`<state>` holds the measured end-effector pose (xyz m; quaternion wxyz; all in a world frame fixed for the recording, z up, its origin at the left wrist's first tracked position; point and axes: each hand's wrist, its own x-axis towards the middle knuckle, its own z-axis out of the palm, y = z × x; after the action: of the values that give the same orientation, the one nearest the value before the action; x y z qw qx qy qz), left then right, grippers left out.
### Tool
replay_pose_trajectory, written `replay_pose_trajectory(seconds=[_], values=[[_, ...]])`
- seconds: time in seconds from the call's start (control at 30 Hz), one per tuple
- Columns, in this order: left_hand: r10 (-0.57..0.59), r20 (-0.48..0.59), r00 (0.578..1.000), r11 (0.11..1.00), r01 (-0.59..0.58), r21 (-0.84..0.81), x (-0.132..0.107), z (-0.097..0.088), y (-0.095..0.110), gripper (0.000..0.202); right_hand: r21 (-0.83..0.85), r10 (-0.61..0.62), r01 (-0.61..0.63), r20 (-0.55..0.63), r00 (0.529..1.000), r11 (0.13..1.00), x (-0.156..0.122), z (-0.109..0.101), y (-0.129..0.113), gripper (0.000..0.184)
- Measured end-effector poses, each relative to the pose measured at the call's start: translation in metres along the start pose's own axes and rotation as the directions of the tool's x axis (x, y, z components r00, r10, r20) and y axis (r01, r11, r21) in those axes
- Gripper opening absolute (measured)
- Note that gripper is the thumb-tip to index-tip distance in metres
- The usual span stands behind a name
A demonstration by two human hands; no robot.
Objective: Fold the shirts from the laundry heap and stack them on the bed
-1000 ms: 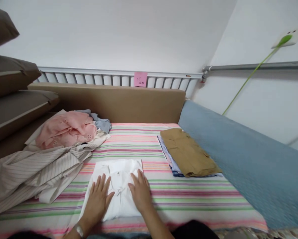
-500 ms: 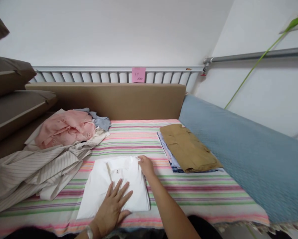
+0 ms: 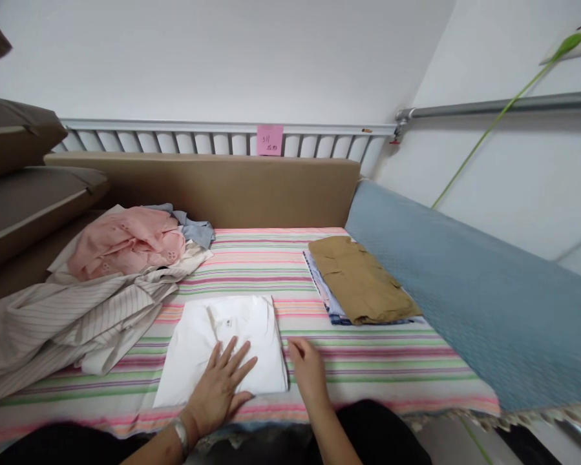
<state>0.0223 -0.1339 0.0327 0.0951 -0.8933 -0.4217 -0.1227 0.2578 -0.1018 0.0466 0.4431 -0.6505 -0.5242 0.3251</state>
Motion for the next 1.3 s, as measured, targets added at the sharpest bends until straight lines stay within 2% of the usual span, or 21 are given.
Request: replay_pose_trajectory(seconds=[0.07, 0.17, 0.3, 0.4, 0.5, 0.57, 0.63, 0.7, 0.77, 0.87, 0.97, 1.1, 1.17, 1.3], values=[[-0.002, -0.03, 1.0, 1.0, 0.002, 0.011, 0.0, 0.0, 0.0, 0.065, 0.021, 0.082, -0.083, 0.041, 0.996, 0.996, -0.026, -0.004, 0.014, 0.033], [-0.003, -0.071, 0.997, 1.0, 0.003, 0.007, -0.002, -0.001, 0.001, 0.065, 0.058, 0.151, -0.156, 0.085, 0.985, 0.986, -0.049, 0.001, 0.028, 0.033], [-0.075, -0.077, 0.994, 0.995, 0.069, -0.069, 0.005, -0.01, -0.002, 0.06, 0.001, 0.087, -0.087, 0.042, 0.995, 0.996, -0.055, 0.01, 0.03, 0.024], [-0.165, -0.044, 0.985, 0.975, 0.156, -0.161, 0.033, -0.022, -0.007, 0.047, -0.032, 0.011, -0.01, 0.028, 1.0, 0.999, -0.055, 0.01, 0.023, 0.014], [-0.243, 0.045, 0.969, 0.953, 0.248, -0.174, 0.079, -0.031, -0.013, 0.039, -0.06, -0.071, 0.073, 0.034, 0.997, 0.995, -0.056, 0.007, 0.013, 0.01], [-0.246, 0.093, 0.965, 0.957, 0.257, -0.132, 0.112, -0.033, -0.017, 0.041, -0.078, -0.106, 0.109, 0.049, 0.993, 0.991, -0.057, 0.006, 0.007, 0.011], [-0.162, 0.128, 0.978, 0.979, 0.176, -0.105, 0.139, -0.032, -0.02, 0.046, -0.084, -0.116, 0.121, 0.064, 0.991, 0.989, -0.058, 0.005, 0.003, 0.011], [-0.01, 0.182, 0.983, 0.994, 0.03, -0.109, 0.159, -0.031, -0.023, 0.049, -0.08, -0.119, 0.126, 0.082, 0.99, 0.989, -0.058, 0.005, 0.002, 0.011], [0.141, 0.242, 0.96, 0.987, -0.116, -0.115, 0.172, -0.031, -0.027, 0.042, -0.069, -0.128, 0.136, 0.107, 0.986, 0.988, -0.057, 0.005, 0.004, 0.011], [0.254, 0.296, 0.921, 0.967, -0.238, -0.091, 0.183, -0.034, -0.033, 0.031, -0.044, -0.121, 0.128, 0.139, 0.983, 0.991, -0.057, 0.006, 0.008, 0.013], [0.293, 0.316, 0.902, 0.955, -0.289, -0.06, 0.186, -0.04, -0.036, 0.028, 0.004, -0.046, 0.046, 0.143, 0.989, 0.999, -0.056, 0.007, 0.012, 0.016], [0.308, 0.28, 0.909, 0.948, -0.319, -0.007, 0.184, -0.048, -0.04, 0.027, 0.012, 0.082, -0.084, 0.153, 0.985, 0.996, -0.054, 0.009, 0.01, 0.037], [0.292, 0.253, 0.922, 0.951, -0.308, 0.024, 0.182, -0.052, -0.043, 0.026, -0.049, 0.118, -0.112, 0.145, 0.982, 0.992, -0.051, 0.01, 0.008, 0.034], [0.22, 0.242, 0.945, 0.973, -0.232, 0.019, 0.18, -0.055, -0.045, 0.033, -0.17, 0.144, -0.121, 0.134, 0.98, 0.978, -0.045, 0.013, 0.004, 0.017]])
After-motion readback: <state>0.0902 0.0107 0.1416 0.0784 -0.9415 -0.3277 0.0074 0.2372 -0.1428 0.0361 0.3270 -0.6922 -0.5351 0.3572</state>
